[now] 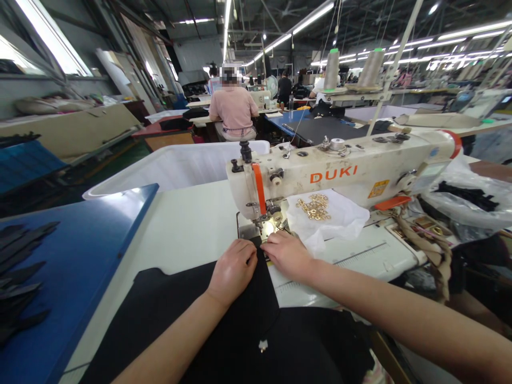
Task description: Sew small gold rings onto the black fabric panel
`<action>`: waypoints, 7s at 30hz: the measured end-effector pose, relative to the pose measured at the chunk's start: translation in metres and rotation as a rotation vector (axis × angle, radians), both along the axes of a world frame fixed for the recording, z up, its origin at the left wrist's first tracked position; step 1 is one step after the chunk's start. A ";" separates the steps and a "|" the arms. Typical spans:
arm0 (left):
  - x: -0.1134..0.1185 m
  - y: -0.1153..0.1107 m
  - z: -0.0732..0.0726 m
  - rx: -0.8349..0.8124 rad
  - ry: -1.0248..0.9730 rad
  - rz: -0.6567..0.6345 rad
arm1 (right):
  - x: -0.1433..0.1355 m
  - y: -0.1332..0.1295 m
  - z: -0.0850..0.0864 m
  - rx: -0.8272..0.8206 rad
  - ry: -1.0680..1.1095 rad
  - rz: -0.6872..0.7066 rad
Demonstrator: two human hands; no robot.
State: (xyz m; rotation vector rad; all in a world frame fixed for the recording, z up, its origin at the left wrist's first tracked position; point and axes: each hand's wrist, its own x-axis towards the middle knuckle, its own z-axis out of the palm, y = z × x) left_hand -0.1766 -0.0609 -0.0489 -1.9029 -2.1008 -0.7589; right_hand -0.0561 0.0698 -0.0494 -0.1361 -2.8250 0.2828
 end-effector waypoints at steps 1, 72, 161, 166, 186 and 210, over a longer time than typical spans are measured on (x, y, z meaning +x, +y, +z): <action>0.000 0.000 0.000 0.000 -0.003 0.000 | 0.000 0.000 0.000 0.020 -0.002 0.008; -0.009 0.003 0.015 -0.410 0.360 -0.104 | 0.025 -0.010 0.002 0.195 0.047 0.487; -0.016 0.003 0.000 -0.072 0.170 -0.101 | 0.000 0.021 -0.005 0.267 0.113 0.373; -0.023 0.008 0.000 -0.060 0.177 -0.107 | -0.004 0.024 -0.003 0.228 0.092 0.353; -0.036 0.022 -0.004 -0.024 0.169 -0.130 | -0.012 0.031 -0.010 0.201 0.092 0.288; -0.035 0.023 -0.004 -0.039 0.164 -0.126 | -0.012 0.030 -0.010 0.162 0.058 0.270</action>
